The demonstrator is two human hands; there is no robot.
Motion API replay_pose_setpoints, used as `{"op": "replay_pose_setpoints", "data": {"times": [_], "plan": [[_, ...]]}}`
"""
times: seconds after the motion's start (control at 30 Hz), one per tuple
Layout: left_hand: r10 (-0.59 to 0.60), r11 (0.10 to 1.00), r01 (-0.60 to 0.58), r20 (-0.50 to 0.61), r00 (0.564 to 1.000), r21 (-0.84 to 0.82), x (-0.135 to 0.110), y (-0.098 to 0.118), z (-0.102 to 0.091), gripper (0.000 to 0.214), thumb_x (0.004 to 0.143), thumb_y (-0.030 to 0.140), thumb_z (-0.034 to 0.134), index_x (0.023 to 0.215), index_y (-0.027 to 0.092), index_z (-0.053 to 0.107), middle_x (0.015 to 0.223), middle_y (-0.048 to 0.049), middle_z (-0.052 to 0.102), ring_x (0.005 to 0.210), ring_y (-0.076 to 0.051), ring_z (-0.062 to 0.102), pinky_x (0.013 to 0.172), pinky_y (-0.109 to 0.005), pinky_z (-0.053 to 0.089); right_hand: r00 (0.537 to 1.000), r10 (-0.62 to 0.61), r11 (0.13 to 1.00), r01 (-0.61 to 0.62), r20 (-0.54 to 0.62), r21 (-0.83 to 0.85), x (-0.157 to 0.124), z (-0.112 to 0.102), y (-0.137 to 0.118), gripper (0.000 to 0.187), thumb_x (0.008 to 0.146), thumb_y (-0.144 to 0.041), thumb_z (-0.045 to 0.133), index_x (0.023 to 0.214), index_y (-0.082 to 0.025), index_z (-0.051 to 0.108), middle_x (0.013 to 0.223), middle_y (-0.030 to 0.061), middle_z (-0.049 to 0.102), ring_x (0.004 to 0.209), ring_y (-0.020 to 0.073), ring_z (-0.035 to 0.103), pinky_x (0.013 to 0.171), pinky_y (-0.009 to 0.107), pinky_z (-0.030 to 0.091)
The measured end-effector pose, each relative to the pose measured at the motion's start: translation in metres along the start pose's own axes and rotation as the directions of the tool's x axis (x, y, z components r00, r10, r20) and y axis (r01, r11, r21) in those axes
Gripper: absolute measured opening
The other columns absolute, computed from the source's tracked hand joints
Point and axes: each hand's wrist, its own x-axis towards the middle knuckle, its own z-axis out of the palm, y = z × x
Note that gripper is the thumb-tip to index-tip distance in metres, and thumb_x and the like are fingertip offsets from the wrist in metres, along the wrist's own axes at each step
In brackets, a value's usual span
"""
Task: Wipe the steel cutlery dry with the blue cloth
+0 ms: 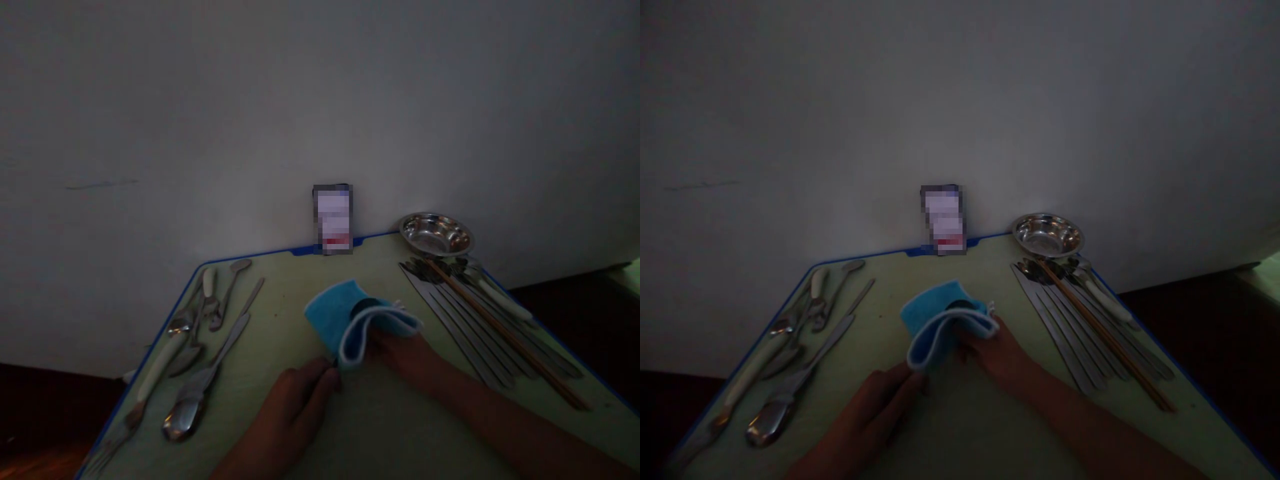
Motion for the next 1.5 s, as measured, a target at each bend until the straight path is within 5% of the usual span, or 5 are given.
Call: {"op": "replay_pose_setpoints", "data": {"times": [0.4,0.57,0.77,1.07,1.5], "plan": [[-0.151,0.968,0.146,-0.011,0.988,-0.203,0.008,0.004,0.001,0.035,0.088,0.044,0.036,0.080,0.017,0.057,0.046,0.0067,0.039,0.043,-0.010,0.041,0.045,-0.020,0.032,0.987,-0.114,0.960,0.140,-0.117,0.242,0.024,0.022,0.006,0.027,0.068,-0.029,0.063,0.094,-0.024,0.061,0.093,0.0005,0.064,0.089,0.0182,0.056,0.075,0.031,0.043],[-0.156,0.910,0.113,-0.076,0.985,-0.399,0.011,-0.003,0.003,0.028,0.087,0.041,0.041,0.088,0.016,0.054,0.058,0.0050,0.043,0.050,-0.008,0.039,0.046,-0.018,0.032,0.966,-0.070,0.945,0.145,-0.250,0.293,0.053,0.040,0.003,0.024,0.060,-0.015,0.055,0.082,-0.023,0.060,0.078,-0.0036,0.062,0.077,0.0150,0.055,0.072,0.028,0.042],[-0.258,0.728,0.181,-0.020,0.966,-0.662,0.016,-0.011,0.001,0.030,0.083,0.047,0.043,0.077,0.018,0.048,0.053,0.0084,0.030,0.041,-0.006,0.027,0.036,-0.016,0.024,0.999,0.005,0.935,0.008,-0.037,0.355,0.053,0.043,-0.001,0.020,0.049,-0.008,0.057,0.065,-0.020,0.056,0.057,-0.0058,0.056,0.056,0.0114,0.050,0.057,0.025,0.039],[-0.184,0.909,0.089,-0.201,0.962,-0.408,0.016,-0.006,-0.003,0.030,0.082,0.045,0.044,0.077,0.018,0.055,0.066,-0.0011,0.054,0.061,-0.014,0.051,0.055,-0.022,0.041,0.998,0.014,0.923,-0.039,0.068,0.382,0.050,0.042,-0.002,0.017,0.055,-0.028,0.067,0.057,-0.020,0.053,0.055,-0.0042,0.054,0.059,0.0130,0.051,0.064,0.029,0.042],[-0.042,0.995,0.032,-0.103,0.994,-0.098,0.011,-0.001,-0.002,0.028,0.090,0.034,0.032,0.083,0.019,0.054,0.069,-0.0004,0.055,0.064,-0.015,0.052,0.063,-0.025,0.037,0.994,-0.005,0.929,0.046,-0.110,0.368,0.058,0.046,0.002,0.029,0.066,-0.041,0.067,0.086,-0.020,0.060,0.077,-0.0011,0.066,0.075,0.0153,0.060,0.070,0.029,0.044]]}}
